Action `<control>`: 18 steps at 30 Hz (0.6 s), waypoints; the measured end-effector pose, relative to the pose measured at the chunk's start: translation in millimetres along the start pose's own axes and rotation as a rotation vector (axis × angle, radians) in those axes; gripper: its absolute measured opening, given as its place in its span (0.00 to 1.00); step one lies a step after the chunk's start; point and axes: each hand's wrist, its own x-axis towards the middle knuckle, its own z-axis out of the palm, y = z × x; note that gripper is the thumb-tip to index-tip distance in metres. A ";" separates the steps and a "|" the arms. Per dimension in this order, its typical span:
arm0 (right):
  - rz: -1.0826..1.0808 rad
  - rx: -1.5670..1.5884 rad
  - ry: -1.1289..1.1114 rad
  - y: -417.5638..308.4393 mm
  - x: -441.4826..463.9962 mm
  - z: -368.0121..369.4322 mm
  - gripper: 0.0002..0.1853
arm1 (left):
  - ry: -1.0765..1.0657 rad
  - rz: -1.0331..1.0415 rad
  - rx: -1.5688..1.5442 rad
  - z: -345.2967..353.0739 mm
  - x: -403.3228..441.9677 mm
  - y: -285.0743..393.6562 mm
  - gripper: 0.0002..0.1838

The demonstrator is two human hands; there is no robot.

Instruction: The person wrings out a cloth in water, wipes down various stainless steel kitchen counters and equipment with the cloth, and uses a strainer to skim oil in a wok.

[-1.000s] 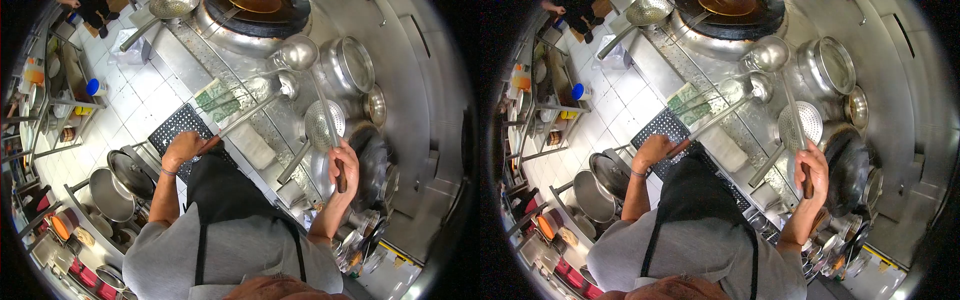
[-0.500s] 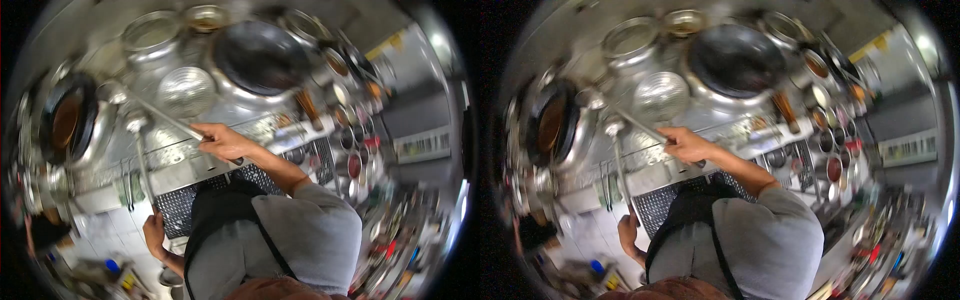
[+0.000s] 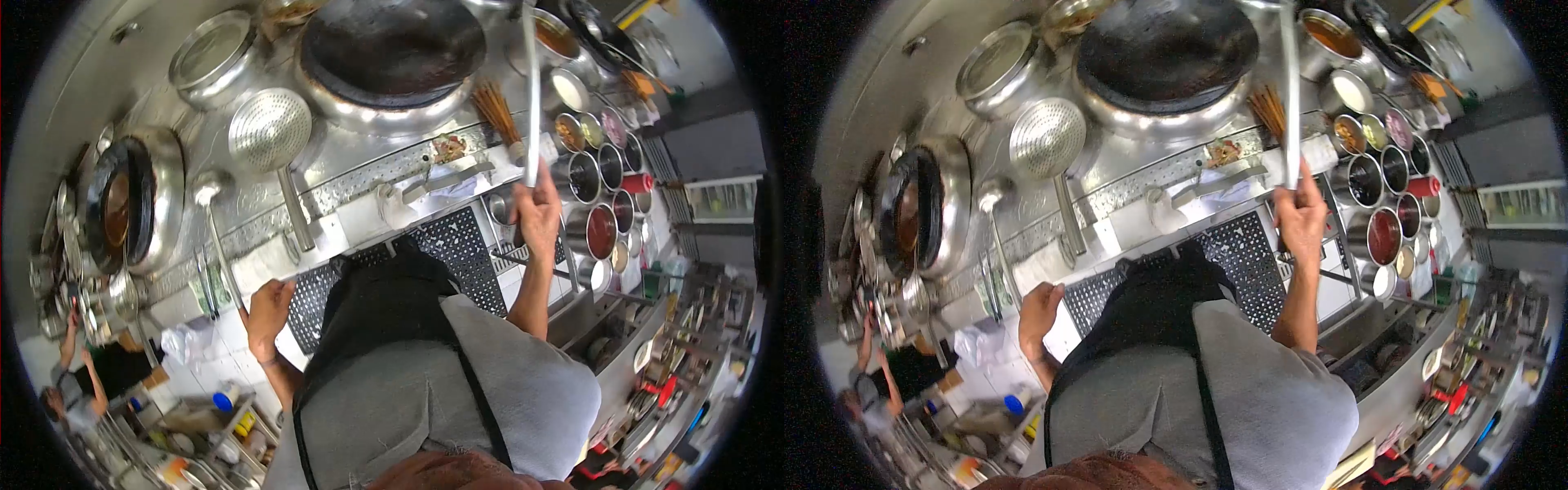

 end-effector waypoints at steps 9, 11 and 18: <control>-0.061 -0.812 0.058 192.4 39.5 -113.4 0.32 | -0.029 -0.152 -0.166 69.2 -52.5 37.3 0.20; -0.015 -1.071 -0.005 194.4 44.6 -114.2 0.31 | 0.010 -0.194 -0.162 93.4 -70.1 25.4 0.21; -0.369 -1.697 -0.642 237.9 156.1 -158.7 0.27 | 0.057 -0.674 -0.079 269.1 -168.0 -63.1 0.25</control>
